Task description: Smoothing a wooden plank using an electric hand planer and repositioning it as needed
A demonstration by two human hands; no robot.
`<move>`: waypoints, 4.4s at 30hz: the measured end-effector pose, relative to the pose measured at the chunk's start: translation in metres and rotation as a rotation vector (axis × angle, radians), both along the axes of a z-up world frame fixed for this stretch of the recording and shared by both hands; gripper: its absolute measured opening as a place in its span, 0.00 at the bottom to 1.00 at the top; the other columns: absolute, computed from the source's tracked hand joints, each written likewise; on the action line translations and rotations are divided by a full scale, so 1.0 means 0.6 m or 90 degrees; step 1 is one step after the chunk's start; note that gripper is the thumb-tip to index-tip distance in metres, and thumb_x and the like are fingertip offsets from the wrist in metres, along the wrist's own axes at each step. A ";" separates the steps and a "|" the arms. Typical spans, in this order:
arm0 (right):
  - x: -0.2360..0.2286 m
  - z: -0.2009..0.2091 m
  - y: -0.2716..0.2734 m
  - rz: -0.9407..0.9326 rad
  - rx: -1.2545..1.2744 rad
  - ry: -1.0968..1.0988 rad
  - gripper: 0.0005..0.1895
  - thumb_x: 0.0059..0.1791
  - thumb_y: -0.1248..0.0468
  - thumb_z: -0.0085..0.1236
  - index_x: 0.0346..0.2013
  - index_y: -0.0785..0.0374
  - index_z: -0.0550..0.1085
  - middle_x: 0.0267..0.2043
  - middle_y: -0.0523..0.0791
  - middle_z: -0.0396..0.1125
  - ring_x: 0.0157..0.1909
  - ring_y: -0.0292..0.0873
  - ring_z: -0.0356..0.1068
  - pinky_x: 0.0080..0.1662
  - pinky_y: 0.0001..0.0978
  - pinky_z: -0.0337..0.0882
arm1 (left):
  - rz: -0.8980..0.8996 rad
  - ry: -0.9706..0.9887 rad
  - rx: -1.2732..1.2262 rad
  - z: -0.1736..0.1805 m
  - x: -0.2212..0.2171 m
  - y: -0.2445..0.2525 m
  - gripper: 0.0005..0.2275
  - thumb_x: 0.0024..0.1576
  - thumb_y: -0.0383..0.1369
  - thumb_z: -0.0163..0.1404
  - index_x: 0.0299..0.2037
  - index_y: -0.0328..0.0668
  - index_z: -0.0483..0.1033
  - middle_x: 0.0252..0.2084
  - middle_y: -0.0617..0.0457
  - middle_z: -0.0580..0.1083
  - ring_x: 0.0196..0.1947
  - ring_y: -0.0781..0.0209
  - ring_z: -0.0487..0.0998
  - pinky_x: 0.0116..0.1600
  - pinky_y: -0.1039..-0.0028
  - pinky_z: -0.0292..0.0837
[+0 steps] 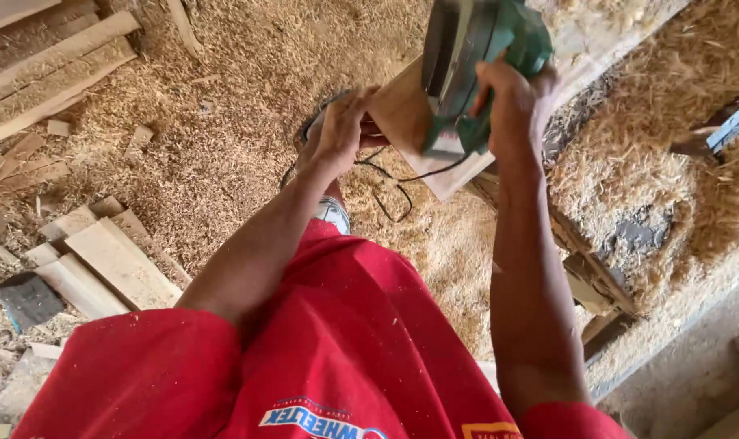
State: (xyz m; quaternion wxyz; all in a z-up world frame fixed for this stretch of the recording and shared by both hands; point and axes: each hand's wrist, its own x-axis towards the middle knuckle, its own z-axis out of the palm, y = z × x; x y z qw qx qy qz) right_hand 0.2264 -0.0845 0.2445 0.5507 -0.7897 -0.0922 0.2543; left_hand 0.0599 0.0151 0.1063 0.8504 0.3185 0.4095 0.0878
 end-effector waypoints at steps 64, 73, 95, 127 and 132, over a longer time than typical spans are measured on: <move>-0.300 0.094 -0.491 -0.394 -0.156 0.026 0.09 0.43 0.63 0.66 0.37 0.57 0.76 0.16 0.44 0.62 0.14 0.35 0.58 0.20 0.29 0.63 | -0.240 0.014 0.050 -0.019 -0.309 0.068 0.11 0.56 0.36 0.61 0.25 0.43 0.75 0.22 0.58 0.70 0.18 0.66 0.70 0.21 0.77 0.68; -0.323 0.061 -0.371 -0.236 -0.194 0.087 0.11 0.41 0.65 0.69 0.35 0.66 0.79 0.15 0.49 0.64 0.17 0.42 0.63 0.26 0.35 0.66 | -0.058 0.474 0.362 0.010 -0.435 0.121 0.28 0.60 0.60 0.45 0.60 0.50 0.72 0.67 0.38 0.59 0.69 0.42 0.58 0.68 0.47 0.49; 0.161 -0.004 -0.046 -0.097 0.126 -0.159 0.13 0.47 0.69 0.58 0.18 0.68 0.71 0.11 0.49 0.61 0.12 0.41 0.61 0.28 0.29 0.56 | 0.128 0.373 0.244 0.033 -0.270 0.036 0.26 0.53 0.46 0.68 0.46 0.26 0.78 0.45 0.33 0.78 0.50 0.44 0.81 0.58 0.51 0.73; -0.222 0.041 -0.200 -0.115 -0.203 -0.019 0.09 0.41 0.63 0.66 0.18 0.57 0.74 0.09 0.43 0.64 0.14 0.40 0.65 0.30 0.26 0.65 | 0.189 0.329 0.241 -0.001 -0.279 0.050 0.15 0.51 0.41 0.69 0.37 0.41 0.81 0.33 0.51 0.80 0.35 0.66 0.81 0.45 0.71 0.76; -0.226 0.021 -0.208 -0.178 -0.207 0.074 0.07 0.40 0.65 0.69 0.25 0.58 0.75 0.12 0.44 0.64 0.17 0.39 0.67 0.30 0.25 0.65 | 0.083 0.330 0.255 -0.007 -0.291 0.051 0.18 0.57 0.47 0.66 0.40 0.39 0.81 0.36 0.44 0.80 0.38 0.55 0.84 0.49 0.64 0.80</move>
